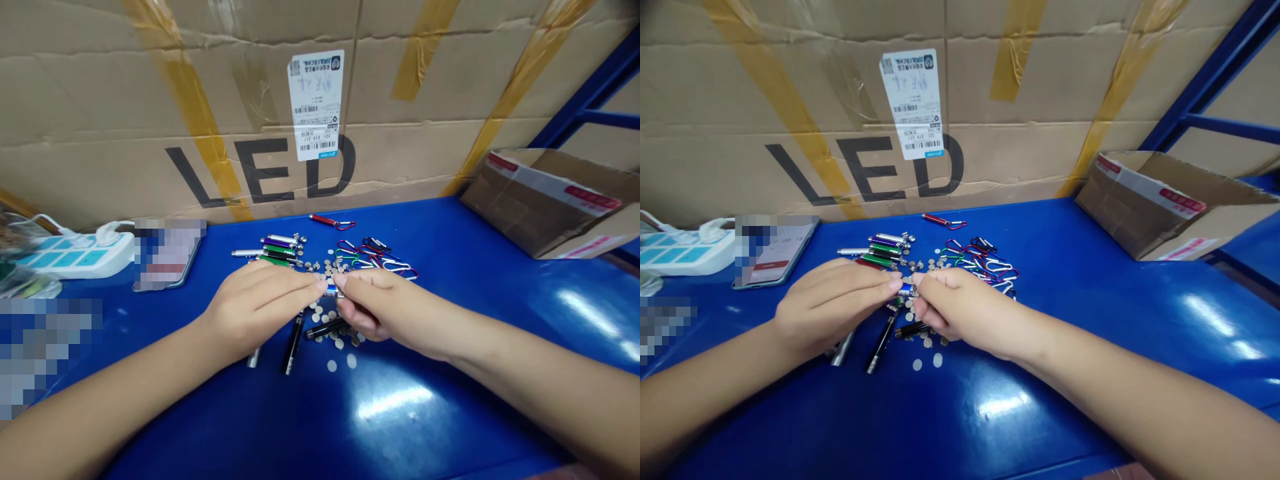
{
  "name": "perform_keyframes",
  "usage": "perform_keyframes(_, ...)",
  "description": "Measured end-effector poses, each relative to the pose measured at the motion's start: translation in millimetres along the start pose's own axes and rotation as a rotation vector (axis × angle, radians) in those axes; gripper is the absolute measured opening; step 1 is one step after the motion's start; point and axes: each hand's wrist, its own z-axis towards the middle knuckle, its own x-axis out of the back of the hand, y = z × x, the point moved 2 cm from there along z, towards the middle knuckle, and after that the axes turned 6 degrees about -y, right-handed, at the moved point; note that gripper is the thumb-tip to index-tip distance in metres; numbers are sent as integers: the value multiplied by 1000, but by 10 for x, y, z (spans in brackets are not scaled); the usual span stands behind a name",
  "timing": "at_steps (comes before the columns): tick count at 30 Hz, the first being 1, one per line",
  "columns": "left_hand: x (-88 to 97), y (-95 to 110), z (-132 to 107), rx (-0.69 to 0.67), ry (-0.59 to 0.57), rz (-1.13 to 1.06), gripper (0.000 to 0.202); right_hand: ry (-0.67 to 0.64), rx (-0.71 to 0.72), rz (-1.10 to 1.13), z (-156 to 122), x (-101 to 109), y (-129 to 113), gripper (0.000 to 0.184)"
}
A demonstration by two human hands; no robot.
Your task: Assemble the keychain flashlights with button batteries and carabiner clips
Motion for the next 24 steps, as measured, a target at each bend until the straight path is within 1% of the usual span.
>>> perform_keyframes(1,0,-9,9,18,-21,10,26,16,19,-34,-4,9,-8,41)
perform_keyframes(2,-6,-22,26,70,-50,17,23,55,60,-130,-9,29,-21,40)
perform_keyframes(4,-31,-44,74,193,-122,17,21,144,165,-383,-16,81,-46,38)
perform_keyframes(6,-65,-57,122,272,-208,-16,25,208,246,-614,-20,131,-58,38)
perform_keyframes(10,-99,-75,161,366,-344,-150,26,253,367,-1087,-20,217,-38,36)
perform_keyframes(12,-102,-77,151,392,-378,-175,27,239,420,-1231,-19,245,-17,37)
perform_keyframes(13,-101,-72,143,387,-382,-162,28,227,446,-1252,-19,251,-11,38)
perform_keyframes(15,-100,-52,127,362,-377,-96,32,177,492,-1223,-18,243,-9,39)
perform_keyframes(18,-98,-10,119,343,-399,9,37,122,516,-1100,-18,224,-36,39)
perform_keyframes(20,-84,8,134,375,-407,4,37,103,515,-1002,-24,265,-58,40)
perform_keyframes(22,-60,-1,152,479,-379,-78,34,159,509,-913,-42,397,-72,44)
perform_keyframes(23,-49,-18,156,550,-353,-137,33,227,499,-878,-57,498,-73,45)
perform_keyframes(24,-41,-42,155,622,-325,-200,32,355,463,-872,-77,619,-70,44)
